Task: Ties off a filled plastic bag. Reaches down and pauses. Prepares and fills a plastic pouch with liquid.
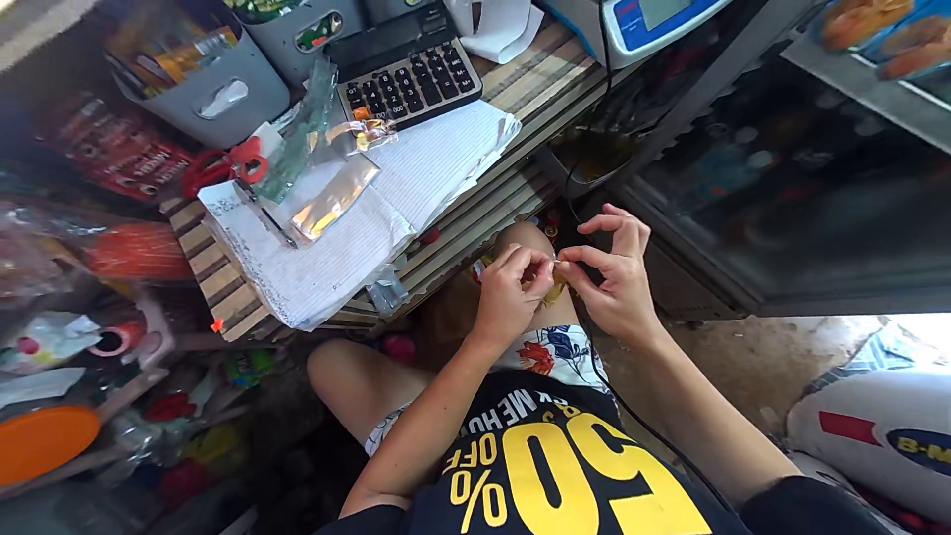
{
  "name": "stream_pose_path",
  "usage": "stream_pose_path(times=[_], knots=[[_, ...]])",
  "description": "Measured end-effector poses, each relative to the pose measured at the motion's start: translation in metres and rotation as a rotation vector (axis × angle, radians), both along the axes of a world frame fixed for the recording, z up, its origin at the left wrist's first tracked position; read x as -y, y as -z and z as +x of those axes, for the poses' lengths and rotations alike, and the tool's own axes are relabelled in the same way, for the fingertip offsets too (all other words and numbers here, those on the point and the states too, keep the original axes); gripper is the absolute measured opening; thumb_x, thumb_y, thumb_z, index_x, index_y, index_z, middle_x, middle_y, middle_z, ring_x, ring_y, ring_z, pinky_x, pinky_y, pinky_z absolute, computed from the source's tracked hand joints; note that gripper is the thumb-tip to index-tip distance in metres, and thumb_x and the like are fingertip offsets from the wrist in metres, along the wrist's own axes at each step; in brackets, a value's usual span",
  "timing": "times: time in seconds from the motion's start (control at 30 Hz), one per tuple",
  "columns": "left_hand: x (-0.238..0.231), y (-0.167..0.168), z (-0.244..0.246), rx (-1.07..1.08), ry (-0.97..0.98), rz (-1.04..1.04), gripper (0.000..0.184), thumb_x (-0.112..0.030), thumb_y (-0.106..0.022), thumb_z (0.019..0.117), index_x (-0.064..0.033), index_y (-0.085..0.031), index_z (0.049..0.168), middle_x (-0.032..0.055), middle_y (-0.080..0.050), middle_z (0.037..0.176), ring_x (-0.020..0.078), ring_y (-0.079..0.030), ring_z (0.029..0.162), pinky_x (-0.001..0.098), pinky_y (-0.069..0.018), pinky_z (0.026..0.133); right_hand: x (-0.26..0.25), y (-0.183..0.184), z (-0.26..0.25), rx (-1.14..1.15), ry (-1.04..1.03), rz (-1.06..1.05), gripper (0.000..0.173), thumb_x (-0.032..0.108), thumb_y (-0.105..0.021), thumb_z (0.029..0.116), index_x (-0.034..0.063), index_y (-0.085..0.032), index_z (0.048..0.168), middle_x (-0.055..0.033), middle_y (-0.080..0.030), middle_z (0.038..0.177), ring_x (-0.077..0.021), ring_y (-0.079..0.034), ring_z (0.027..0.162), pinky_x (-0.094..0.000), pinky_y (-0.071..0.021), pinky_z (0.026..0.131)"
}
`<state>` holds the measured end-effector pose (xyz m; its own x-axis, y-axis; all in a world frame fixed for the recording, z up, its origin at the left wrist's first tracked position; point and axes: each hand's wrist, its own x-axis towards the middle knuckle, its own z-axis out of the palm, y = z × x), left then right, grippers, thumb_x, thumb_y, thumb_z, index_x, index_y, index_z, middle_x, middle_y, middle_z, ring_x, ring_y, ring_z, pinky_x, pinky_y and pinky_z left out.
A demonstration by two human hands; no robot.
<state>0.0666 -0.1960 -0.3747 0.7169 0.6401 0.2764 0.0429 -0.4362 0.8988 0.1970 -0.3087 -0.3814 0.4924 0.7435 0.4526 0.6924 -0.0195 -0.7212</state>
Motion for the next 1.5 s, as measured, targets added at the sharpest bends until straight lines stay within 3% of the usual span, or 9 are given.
stream_pose_path(times=[0.13, 0.3, 0.4, 0.57, 0.73, 1.03, 1.13, 1.4, 1.5], knots=[[-0.003, 0.013, 0.001, 0.009, -0.075, 0.288, 0.014, -0.008, -0.069, 0.0935, -0.0057, -0.076, 0.105, 0.0071, -0.069, 0.102, 0.0183, -0.063, 0.098, 0.0309, -0.0533, 0.087, -0.006, 0.003, 0.005, 0.003, -0.020, -0.026, 0.018, 0.028, -0.067, 0.0960, 0.0146, -0.078, 0.091, -0.0137, -0.058, 0.131, -0.0389, -0.026, 0.149, -0.0695, -0.0042, 0.120], [-0.002, 0.015, 0.002, -0.057, -0.197, 0.499, 0.007, -0.011, -0.070, 0.0897, -0.0089, -0.076, 0.092, 0.0043, -0.065, 0.088, 0.0212, -0.061, 0.090, 0.0323, -0.0515, 0.077, -0.011, 0.009, 0.006, -0.042, -0.002, -0.018, 0.016, 0.031, -0.072, 0.0924, 0.0169, -0.076, 0.085, -0.0121, -0.057, 0.132, -0.0362, -0.029, 0.148, -0.0670, -0.0077, 0.121], [0.000, 0.010, 0.001, -0.086, -0.210, 0.398, 0.006, -0.010, -0.070, 0.0897, -0.0082, -0.076, 0.092, 0.0041, -0.063, 0.086, 0.0196, -0.060, 0.088, 0.0309, -0.0512, 0.077, -0.012, 0.010, 0.005, -0.090, 0.023, -0.016, 0.017, 0.032, -0.074, 0.0911, 0.0163, -0.076, 0.083, -0.0119, -0.056, 0.134, -0.0346, -0.029, 0.147, -0.0629, -0.0115, 0.122], [-0.005, 0.007, -0.001, -0.190, -0.191, 0.339, 0.003, -0.011, -0.074, 0.0885, -0.0104, -0.076, 0.090, 0.0028, -0.064, 0.085, 0.0193, -0.061, 0.086, 0.0332, -0.0524, 0.074, -0.013, 0.010, -0.002, -0.193, -0.009, -0.022, 0.019, 0.033, -0.069, 0.0932, 0.0171, -0.076, 0.087, -0.0112, -0.053, 0.139, -0.0318, -0.031, 0.146, -0.0516, -0.0260, 0.120], [-0.004, 0.000, -0.006, -0.179, -0.125, 0.140, 0.011, -0.017, -0.067, 0.0962, -0.0104, -0.076, 0.098, 0.0023, -0.066, 0.094, 0.0165, -0.062, 0.094, 0.0334, -0.0534, 0.083, -0.011, 0.018, 0.000, -0.222, 0.081, -0.054, 0.022, 0.034, -0.065, 0.0960, 0.0151, -0.074, 0.091, -0.0124, -0.051, 0.141, -0.0301, -0.034, 0.144, -0.0502, -0.0305, 0.116], [-0.015, 0.001, -0.004, -0.156, 0.045, -0.191, 0.013, -0.016, -0.069, 0.0973, -0.0046, -0.075, 0.099, 0.0063, -0.067, 0.095, 0.0153, -0.063, 0.092, 0.0317, -0.0525, 0.082, -0.008, 0.016, 0.001, -0.324, 0.054, -0.070, 0.019, 0.034, -0.069, 0.0929, 0.0180, -0.075, 0.087, -0.0072, -0.051, 0.143, -0.0255, -0.034, 0.144, -0.0477, -0.0294, 0.117], [-0.020, -0.005, -0.003, -0.181, 0.109, -0.356, 0.012, -0.014, -0.068, 0.0982, -0.0033, -0.072, 0.098, 0.0066, -0.067, 0.096, 0.0127, -0.063, 0.086, 0.0289, -0.0543, 0.076, -0.008, 0.013, 0.001, -0.359, 0.046, -0.060, 0.017, 0.034, -0.070, 0.0918, 0.0188, -0.075, 0.086, -0.0065, -0.052, 0.143, -0.0249, -0.033, 0.144, -0.0470, -0.0292, 0.117], [-0.021, 0.005, 0.000, -0.079, 0.162, -0.474, 0.010, -0.007, -0.062, 0.0979, -0.0029, -0.070, 0.095, 0.0056, -0.062, 0.095, 0.0116, -0.060, 0.085, 0.0265, -0.0517, 0.074, -0.006, 0.013, 0.005, -0.403, 0.044, -0.057, 0.011, 0.028, -0.075, 0.0879, 0.0189, -0.077, 0.082, -0.0040, -0.055, 0.141, -0.0216, -0.040, 0.138, -0.0447, -0.0346, 0.113], [-0.023, 0.000, -0.001, -0.169, 0.122, -0.234, 0.014, -0.016, -0.065, 0.0993, -0.0052, -0.073, 0.097, 0.0054, -0.066, 0.096, 0.0156, -0.061, 0.095, 0.0325, -0.0505, 0.084, -0.007, 0.014, 0.004, -0.398, 0.068, -0.054, 0.009, 0.026, -0.076, 0.0877, 0.0187, -0.076, 0.082, -0.0037, -0.055, 0.141, -0.0211, -0.040, 0.138, -0.0448, -0.0346, 0.113]])
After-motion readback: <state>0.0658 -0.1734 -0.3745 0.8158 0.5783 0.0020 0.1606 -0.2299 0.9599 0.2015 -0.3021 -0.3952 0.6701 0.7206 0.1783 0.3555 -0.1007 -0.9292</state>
